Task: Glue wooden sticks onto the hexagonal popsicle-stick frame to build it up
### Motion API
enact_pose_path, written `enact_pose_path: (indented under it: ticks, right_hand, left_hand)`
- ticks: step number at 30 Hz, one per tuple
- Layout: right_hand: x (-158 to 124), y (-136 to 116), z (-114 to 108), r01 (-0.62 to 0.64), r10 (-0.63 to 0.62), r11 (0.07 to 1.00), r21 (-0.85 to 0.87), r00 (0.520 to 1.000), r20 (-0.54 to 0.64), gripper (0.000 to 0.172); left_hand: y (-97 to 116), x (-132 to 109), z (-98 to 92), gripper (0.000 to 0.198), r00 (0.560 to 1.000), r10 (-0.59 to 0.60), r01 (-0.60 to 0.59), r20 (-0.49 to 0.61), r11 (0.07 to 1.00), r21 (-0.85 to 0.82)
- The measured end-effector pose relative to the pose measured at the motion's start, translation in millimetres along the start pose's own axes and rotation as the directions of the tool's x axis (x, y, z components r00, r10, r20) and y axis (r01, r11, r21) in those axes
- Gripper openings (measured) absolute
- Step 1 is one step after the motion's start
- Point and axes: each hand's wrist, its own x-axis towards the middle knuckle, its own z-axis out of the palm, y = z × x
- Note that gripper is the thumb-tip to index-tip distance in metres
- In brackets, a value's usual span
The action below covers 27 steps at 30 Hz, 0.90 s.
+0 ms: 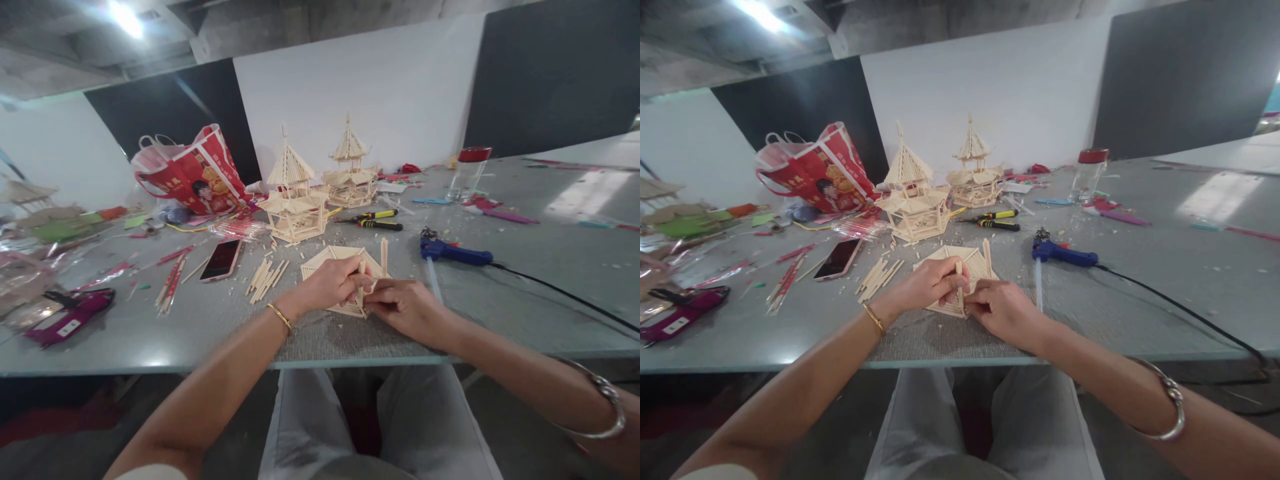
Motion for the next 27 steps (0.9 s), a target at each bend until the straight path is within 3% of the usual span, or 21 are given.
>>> enact_pose_path:
  ticks: [27]
  right_hand:
    - [-1.0, 1.6, 0.6, -0.001, 0.0, 1.0, -0.027, 1.0, -0.009, 0.026]
  left_hand:
    - [-2.3, 0.6, 0.6, 0.016, 1.0, 0.002, -0.002, -0.009, 1.0, -0.011]
